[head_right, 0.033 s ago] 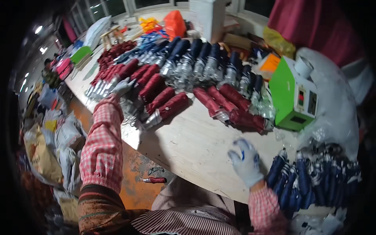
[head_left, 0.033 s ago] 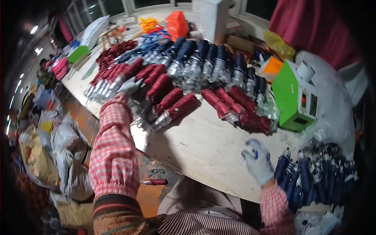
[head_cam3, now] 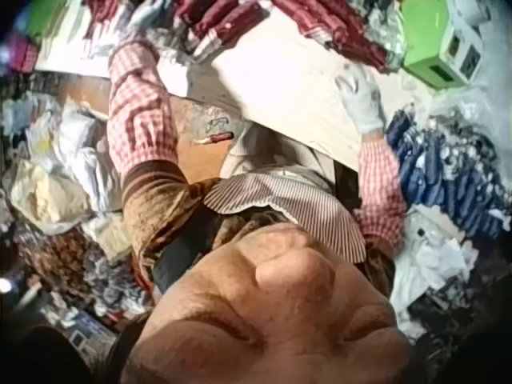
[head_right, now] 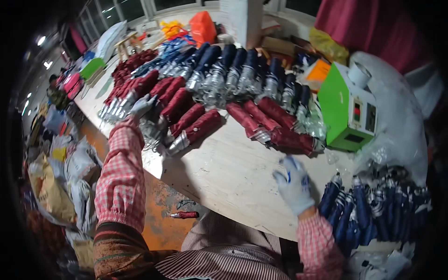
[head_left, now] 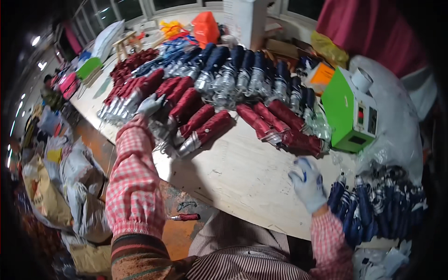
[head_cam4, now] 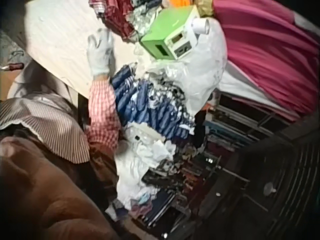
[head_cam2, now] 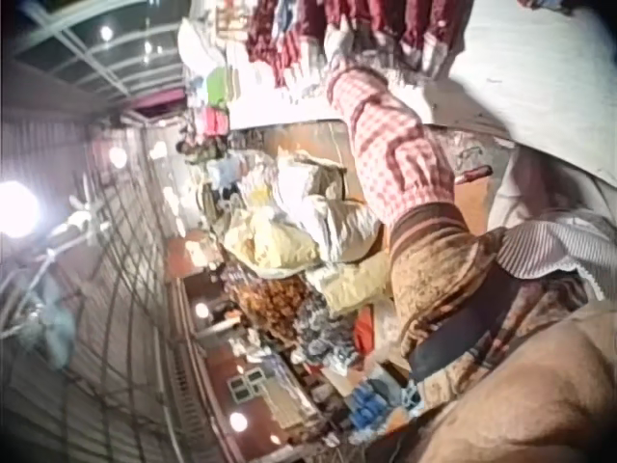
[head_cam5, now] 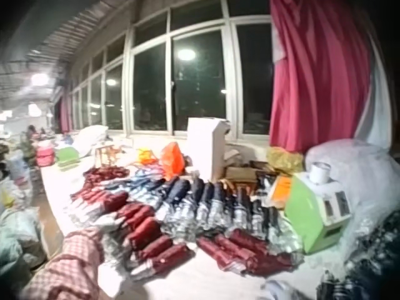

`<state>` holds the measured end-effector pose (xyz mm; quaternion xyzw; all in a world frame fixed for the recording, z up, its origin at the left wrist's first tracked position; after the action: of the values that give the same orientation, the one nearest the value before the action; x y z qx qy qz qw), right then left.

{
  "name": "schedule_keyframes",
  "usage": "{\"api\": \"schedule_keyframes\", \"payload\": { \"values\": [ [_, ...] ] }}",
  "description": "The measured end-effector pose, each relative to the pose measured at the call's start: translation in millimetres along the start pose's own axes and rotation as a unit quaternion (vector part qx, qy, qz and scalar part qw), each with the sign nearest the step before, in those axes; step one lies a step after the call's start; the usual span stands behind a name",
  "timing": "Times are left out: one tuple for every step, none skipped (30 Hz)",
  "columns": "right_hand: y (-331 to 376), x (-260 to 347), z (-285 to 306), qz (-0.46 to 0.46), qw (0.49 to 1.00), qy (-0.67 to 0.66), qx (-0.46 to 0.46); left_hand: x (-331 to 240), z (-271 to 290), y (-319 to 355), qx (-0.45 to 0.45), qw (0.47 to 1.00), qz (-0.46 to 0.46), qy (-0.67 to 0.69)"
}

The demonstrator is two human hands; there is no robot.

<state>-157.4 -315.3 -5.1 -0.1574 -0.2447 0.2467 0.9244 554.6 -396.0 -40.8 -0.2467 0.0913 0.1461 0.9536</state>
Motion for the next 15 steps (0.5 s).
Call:
{"api": "schedule_keyframes", "payload": {
  "values": [
    [-16,-16,-17,0.008,1.000,0.029,-0.004,11,-7,9,0.077,0.994,0.065,0.050],
    [-30,-34,-23,0.009,0.998,0.068,-0.014,-9,-16,8,0.155,0.975,0.120,0.106],
    [-39,-42,-32,0.049,0.991,0.115,-0.051,-34,-22,14,0.080,0.992,0.082,0.054],
    [-49,-47,-39,0.095,0.978,0.164,-0.086,-70,-22,31,-0.001,0.999,0.049,0.006],
    [-59,-46,-42,0.092,0.978,0.167,-0.087,-96,-10,55,0.000,0.999,0.046,0.009],
    [-65,-49,-39,0.071,0.961,0.251,-0.087,-133,1,79,-0.083,0.991,-0.036,0.103],
    [-68,-62,-31,0.041,0.936,0.340,-0.085,-178,7,103,-0.160,0.958,-0.122,0.203],
    [-72,-77,-28,0.002,0.929,0.369,-0.028,-217,22,138,-0.166,0.931,-0.169,0.277],
    [-78,-90,-34,-0.031,0.921,0.388,0.027,-229,26,187,-0.059,0.886,-0.078,0.452],
    [-79,-116,-44,-0.048,0.917,0.395,0.017,-249,25,241,-0.031,0.885,-0.025,0.463],
    [-79,-140,-51,-0.044,0.921,0.385,0.035,-274,20,289,0.022,0.819,0.050,0.571],
    [-76,-154,-54,-0.032,0.929,0.364,0.056,-296,21,330,0.074,0.741,0.132,0.654],
    [-68,-151,-47,-0.017,0.942,0.333,0.030,-323,40,360,0.166,0.608,0.161,0.759],
    [-67,-123,-41,0.009,0.955,0.297,0.007,-345,63,386,0.243,0.456,0.193,0.834],
    [-48,-98,-25,0.043,0.952,0.303,-0.010,-363,68,401,0.318,0.591,0.136,0.729]
  ]
}}
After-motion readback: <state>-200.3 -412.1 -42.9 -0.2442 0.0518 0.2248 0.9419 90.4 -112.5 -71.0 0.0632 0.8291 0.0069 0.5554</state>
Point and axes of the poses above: each hand's wrist, its own y-axis away from the middle knuckle, its own z-axis out of the back of the hand, x = y × z, the point moved 1 cm from there along -y, towards the middle knuckle, and after that the axes turned 14 degrees about y, right-handed, at the moved point
